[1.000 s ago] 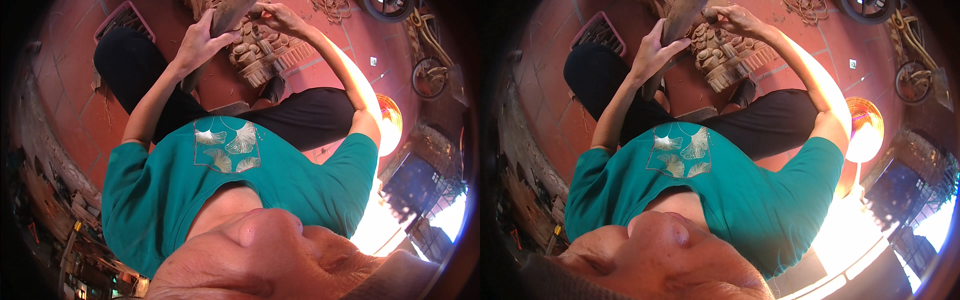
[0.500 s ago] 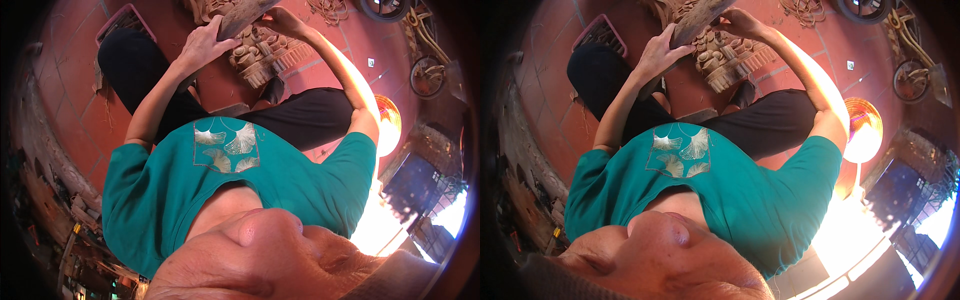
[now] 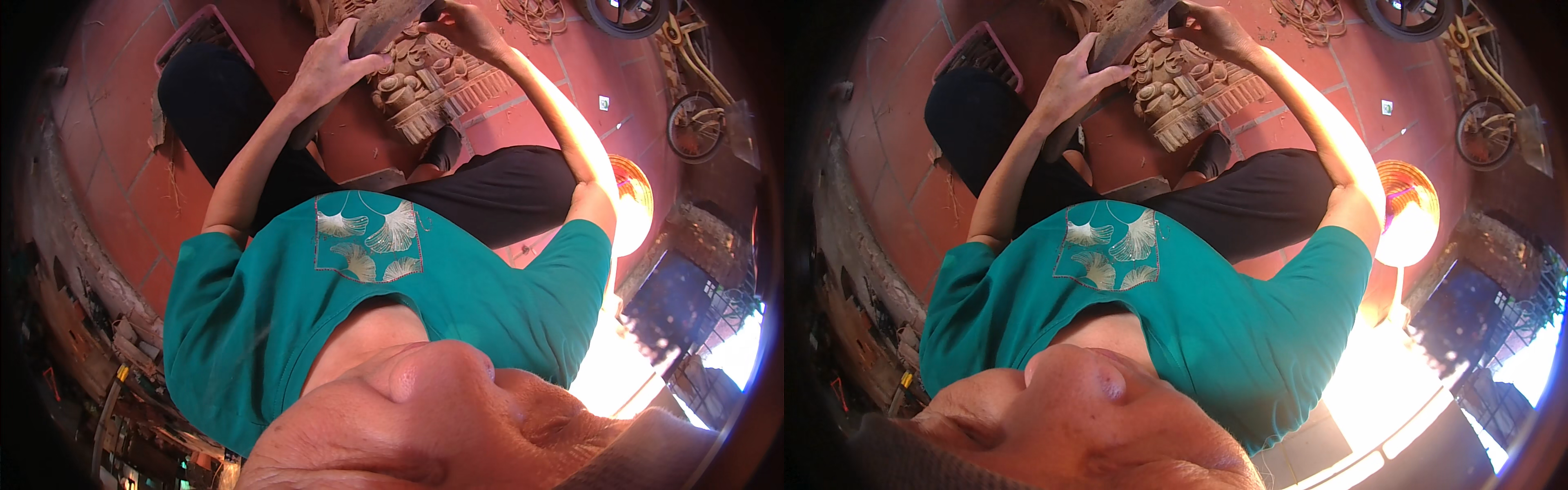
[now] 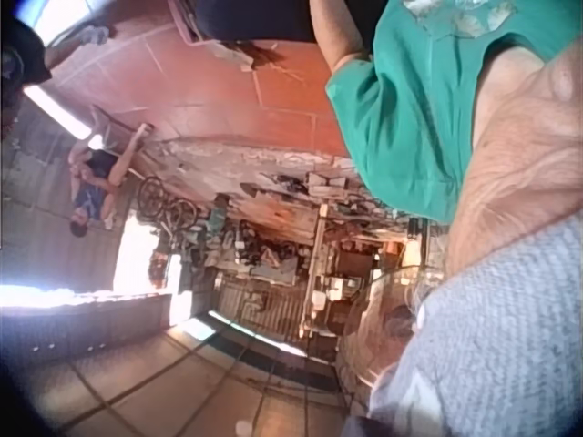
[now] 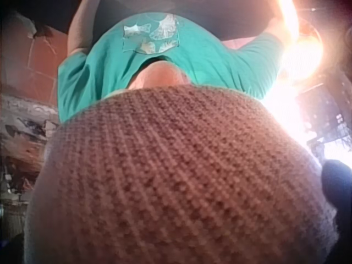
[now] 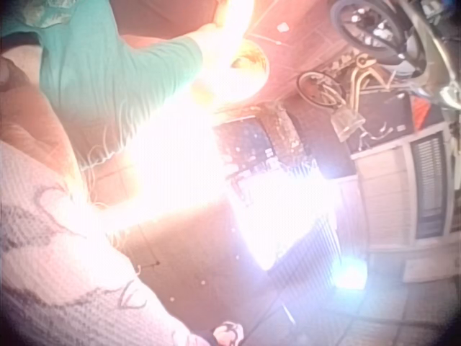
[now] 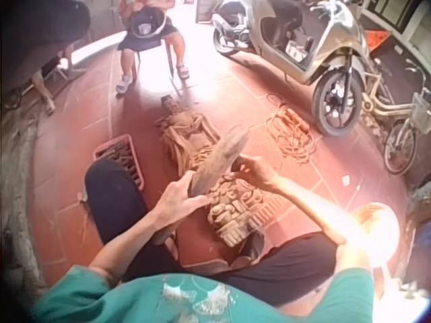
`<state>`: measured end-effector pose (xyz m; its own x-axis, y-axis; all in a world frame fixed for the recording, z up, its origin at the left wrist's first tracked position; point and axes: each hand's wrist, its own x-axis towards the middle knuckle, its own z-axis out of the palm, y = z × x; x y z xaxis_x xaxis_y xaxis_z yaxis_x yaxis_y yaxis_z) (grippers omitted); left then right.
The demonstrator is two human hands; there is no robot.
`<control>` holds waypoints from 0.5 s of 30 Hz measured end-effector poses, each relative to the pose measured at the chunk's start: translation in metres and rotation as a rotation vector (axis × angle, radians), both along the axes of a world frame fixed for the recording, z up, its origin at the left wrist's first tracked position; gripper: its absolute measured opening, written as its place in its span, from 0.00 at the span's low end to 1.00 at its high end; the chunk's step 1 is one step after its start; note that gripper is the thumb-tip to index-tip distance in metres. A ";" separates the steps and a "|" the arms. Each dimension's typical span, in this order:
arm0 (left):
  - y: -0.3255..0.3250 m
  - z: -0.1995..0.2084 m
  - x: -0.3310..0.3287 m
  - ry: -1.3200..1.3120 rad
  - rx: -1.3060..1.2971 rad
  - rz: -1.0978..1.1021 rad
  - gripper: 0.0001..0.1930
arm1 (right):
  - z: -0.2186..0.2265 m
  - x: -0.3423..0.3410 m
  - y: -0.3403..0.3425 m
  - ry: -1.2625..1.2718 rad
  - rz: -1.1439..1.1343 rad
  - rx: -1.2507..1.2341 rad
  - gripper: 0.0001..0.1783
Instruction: The person carves a wooden figure using a chisel and mallet while seated on the floor. They repeatedly strike the chisel to shape details on the carving, occasionally adjusting the tool and the piece.
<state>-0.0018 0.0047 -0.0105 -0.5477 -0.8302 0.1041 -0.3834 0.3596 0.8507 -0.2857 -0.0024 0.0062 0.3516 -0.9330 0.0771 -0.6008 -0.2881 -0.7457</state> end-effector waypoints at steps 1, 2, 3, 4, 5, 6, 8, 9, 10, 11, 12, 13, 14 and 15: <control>0.000 0.001 0.000 -0.001 0.001 0.000 0.33 | -0.003 0.001 -0.001 0.019 -0.004 0.009 0.12; 0.000 0.002 0.000 -0.002 0.002 0.001 0.33 | -0.007 0.002 -0.004 0.037 -0.009 0.018 0.11; 0.000 0.003 -0.001 -0.001 0.003 0.001 0.33 | -0.012 0.001 -0.006 0.057 -0.014 0.027 0.11; 0.000 0.003 -0.001 -0.006 0.005 0.001 0.34 | -0.017 0.000 -0.007 0.037 -0.007 0.030 0.11; 0.000 0.003 0.000 -0.010 0.006 0.000 0.34 | -0.023 -0.001 -0.008 0.018 0.000 0.033 0.11; 0.000 0.003 0.000 -0.016 0.009 0.003 0.34 | -0.026 0.000 -0.009 -0.004 0.010 0.037 0.10; 0.000 0.003 0.001 0.000 -0.012 0.018 0.34 | -0.033 0.000 -0.012 0.104 0.078 -0.072 0.14; 0.000 0.003 0.000 0.010 -0.021 0.023 0.34 | -0.036 -0.001 -0.013 0.161 0.110 -0.126 0.16; 0.000 0.003 0.000 0.012 -0.014 0.016 0.34 | -0.041 -0.002 -0.015 0.159 0.112 -0.146 0.17; -0.001 0.003 -0.001 0.013 -0.007 0.009 0.34 | -0.046 -0.004 -0.018 0.156 0.114 -0.165 0.18; -0.001 0.003 0.001 0.011 0.001 0.009 0.34 | -0.042 0.002 -0.018 0.150 0.122 -0.185 0.19; -0.001 0.002 0.002 0.009 -0.004 0.009 0.34 | -0.037 0.005 -0.017 0.141 0.123 -0.138 0.16; -0.001 0.001 0.003 0.006 -0.009 0.008 0.33 | -0.029 0.006 -0.016 0.131 0.123 -0.091 0.14; -0.002 0.001 0.002 0.006 -0.015 0.004 0.33 | -0.021 0.008 -0.013 0.125 0.120 -0.045 0.11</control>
